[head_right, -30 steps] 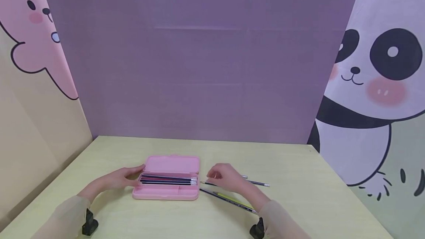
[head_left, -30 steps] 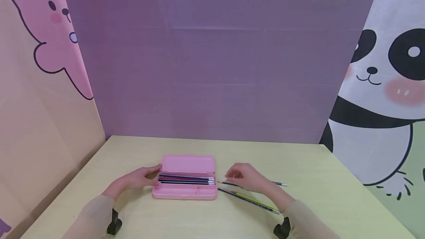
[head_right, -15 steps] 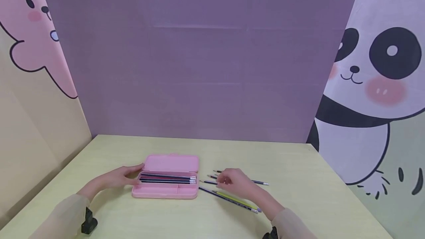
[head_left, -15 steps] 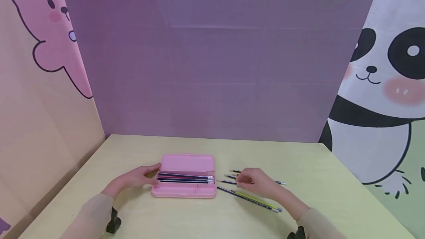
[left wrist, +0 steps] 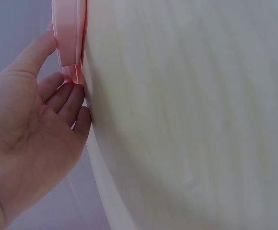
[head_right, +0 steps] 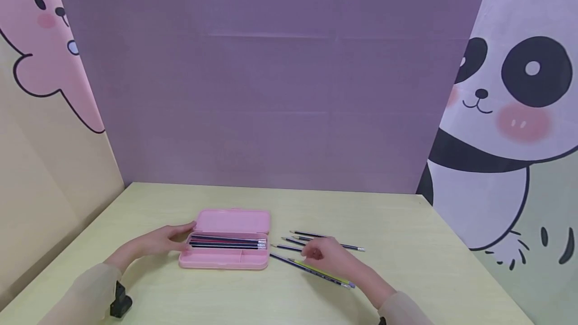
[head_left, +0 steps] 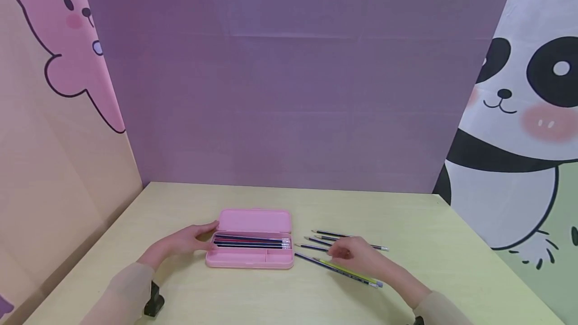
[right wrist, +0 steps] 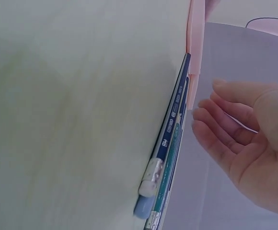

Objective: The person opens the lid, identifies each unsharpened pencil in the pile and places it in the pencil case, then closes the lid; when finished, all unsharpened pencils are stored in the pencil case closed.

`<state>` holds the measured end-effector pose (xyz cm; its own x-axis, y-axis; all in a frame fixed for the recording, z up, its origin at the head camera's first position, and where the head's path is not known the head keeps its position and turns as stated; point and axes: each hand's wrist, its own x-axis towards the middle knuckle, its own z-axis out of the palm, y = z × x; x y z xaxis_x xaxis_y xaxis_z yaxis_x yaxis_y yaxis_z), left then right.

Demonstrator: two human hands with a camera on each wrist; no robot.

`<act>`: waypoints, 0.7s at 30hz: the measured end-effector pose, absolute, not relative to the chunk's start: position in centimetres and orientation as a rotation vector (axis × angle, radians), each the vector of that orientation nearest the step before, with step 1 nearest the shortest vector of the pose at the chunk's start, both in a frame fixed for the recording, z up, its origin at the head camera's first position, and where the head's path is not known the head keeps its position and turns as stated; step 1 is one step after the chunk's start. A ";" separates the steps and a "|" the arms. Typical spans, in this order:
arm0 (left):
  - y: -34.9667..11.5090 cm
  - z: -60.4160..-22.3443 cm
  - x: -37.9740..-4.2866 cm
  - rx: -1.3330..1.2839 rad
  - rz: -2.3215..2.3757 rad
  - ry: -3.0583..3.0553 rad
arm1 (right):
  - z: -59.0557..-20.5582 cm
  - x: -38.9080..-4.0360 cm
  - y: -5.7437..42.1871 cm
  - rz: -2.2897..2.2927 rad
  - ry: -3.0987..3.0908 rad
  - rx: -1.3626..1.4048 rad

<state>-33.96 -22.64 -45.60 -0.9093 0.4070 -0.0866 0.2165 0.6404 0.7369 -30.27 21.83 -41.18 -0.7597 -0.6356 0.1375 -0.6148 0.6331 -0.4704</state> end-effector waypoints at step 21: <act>-22.7 -46.0 -34.3 0.482 1.118 2.632 | -41.0 -28.9 23.6 -0.790 2.702 -0.992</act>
